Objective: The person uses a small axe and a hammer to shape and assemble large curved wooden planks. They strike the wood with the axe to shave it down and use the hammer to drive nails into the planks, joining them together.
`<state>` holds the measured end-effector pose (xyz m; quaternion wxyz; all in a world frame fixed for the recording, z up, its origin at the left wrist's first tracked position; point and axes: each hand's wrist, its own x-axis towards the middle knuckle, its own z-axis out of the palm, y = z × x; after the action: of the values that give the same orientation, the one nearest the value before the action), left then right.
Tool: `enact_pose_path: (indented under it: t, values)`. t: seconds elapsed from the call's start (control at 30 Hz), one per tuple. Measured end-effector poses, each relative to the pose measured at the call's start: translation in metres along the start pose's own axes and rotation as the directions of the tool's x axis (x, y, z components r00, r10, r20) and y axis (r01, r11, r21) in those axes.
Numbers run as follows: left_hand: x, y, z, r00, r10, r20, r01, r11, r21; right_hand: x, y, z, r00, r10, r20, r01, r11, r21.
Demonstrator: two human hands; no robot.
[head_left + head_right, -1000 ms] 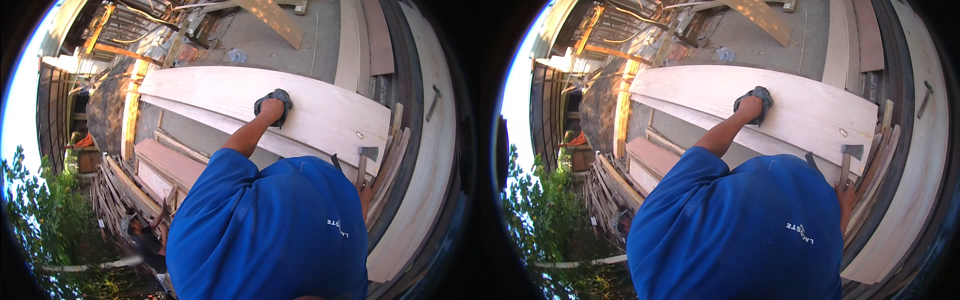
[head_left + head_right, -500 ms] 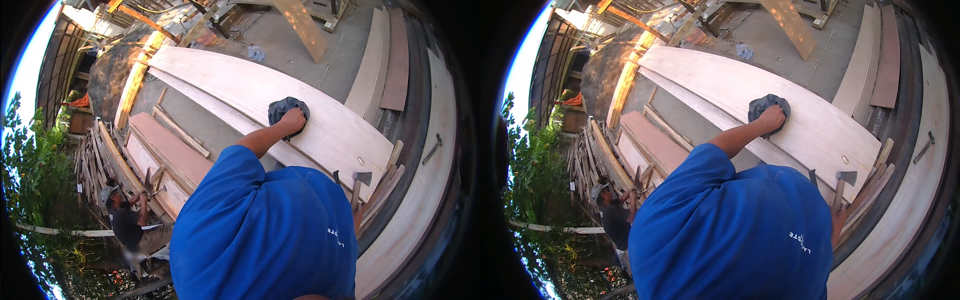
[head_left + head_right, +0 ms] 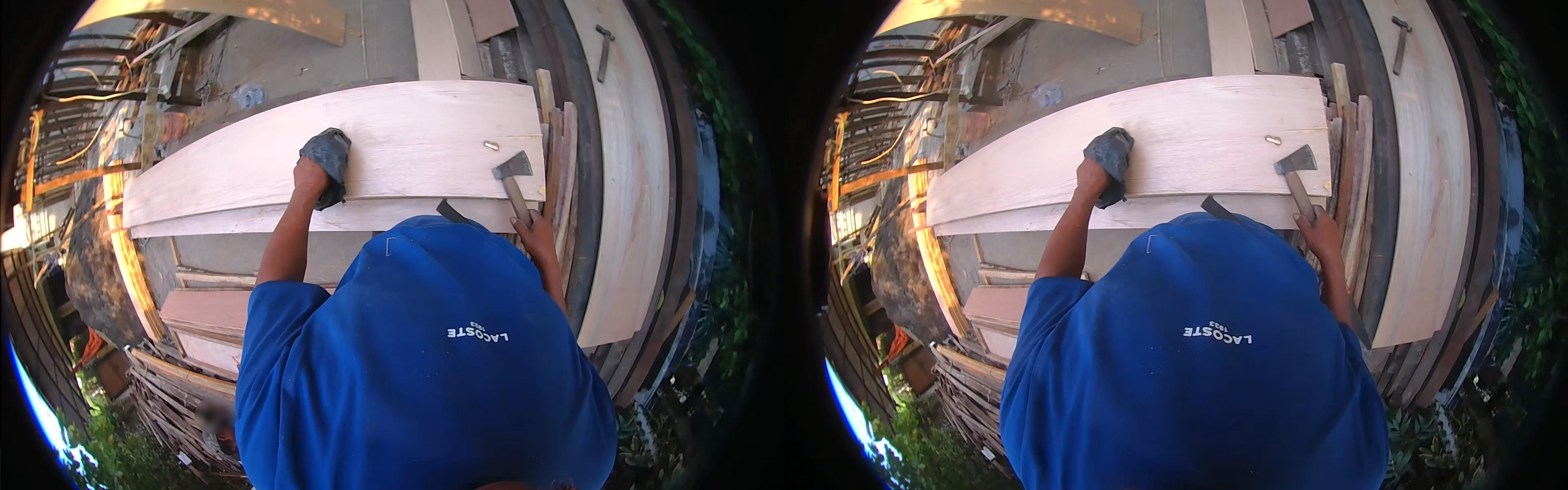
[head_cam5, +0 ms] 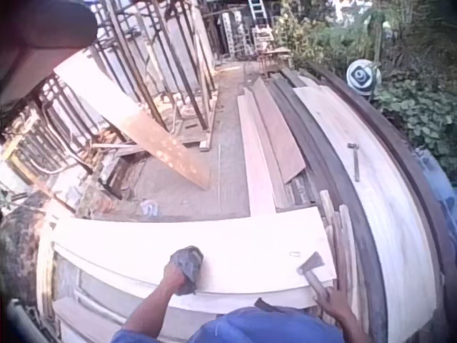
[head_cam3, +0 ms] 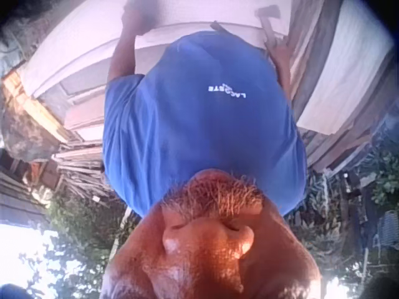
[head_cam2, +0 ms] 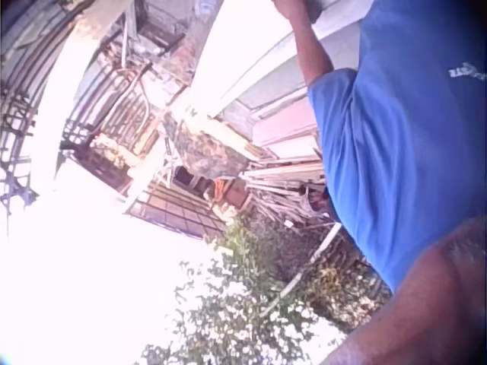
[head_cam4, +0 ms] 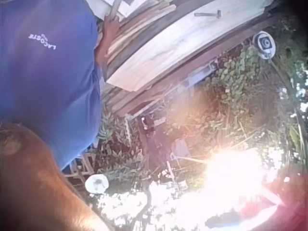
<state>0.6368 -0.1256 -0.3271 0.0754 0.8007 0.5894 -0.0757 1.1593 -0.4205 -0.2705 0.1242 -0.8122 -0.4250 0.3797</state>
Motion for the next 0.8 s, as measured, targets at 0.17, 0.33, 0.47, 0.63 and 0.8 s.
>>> enact_pose_path:
  t: [0.17,0.33,0.47,0.63,0.8]
  values:
    - [-0.006,0.038,-0.034,0.983,-0.179,0.045,0.181,0.982,-0.045,-0.007,0.016,0.007,0.999,0.019,-0.033,-0.018,0.999,0.039]
    - [-0.005,0.033,-0.048,0.979,-0.18,-0.097,0.17,0.98,-0.1,-0.016,0.008,0.007,0.995,0.077,-0.061,-0.067,0.987,0.149]
    - [-0.015,0.034,-0.052,0.947,-0.187,-0.262,0.051,0.891,-0.452,-0.016,-0.001,0.001,0.993,0.116,-0.038,-0.109,0.983,0.145]
    - [-0.036,0.041,-0.096,0.915,-0.275,-0.295,0.083,0.844,-0.53,-0.012,0.002,-0.006,0.979,0.085,0.188,-0.164,0.871,0.462]
    - [-0.013,0.07,-0.124,0.903,-0.362,-0.23,-0.086,0.372,-0.924,-0.026,0.012,-0.008,0.943,0.056,0.329,-0.276,0.685,0.674]
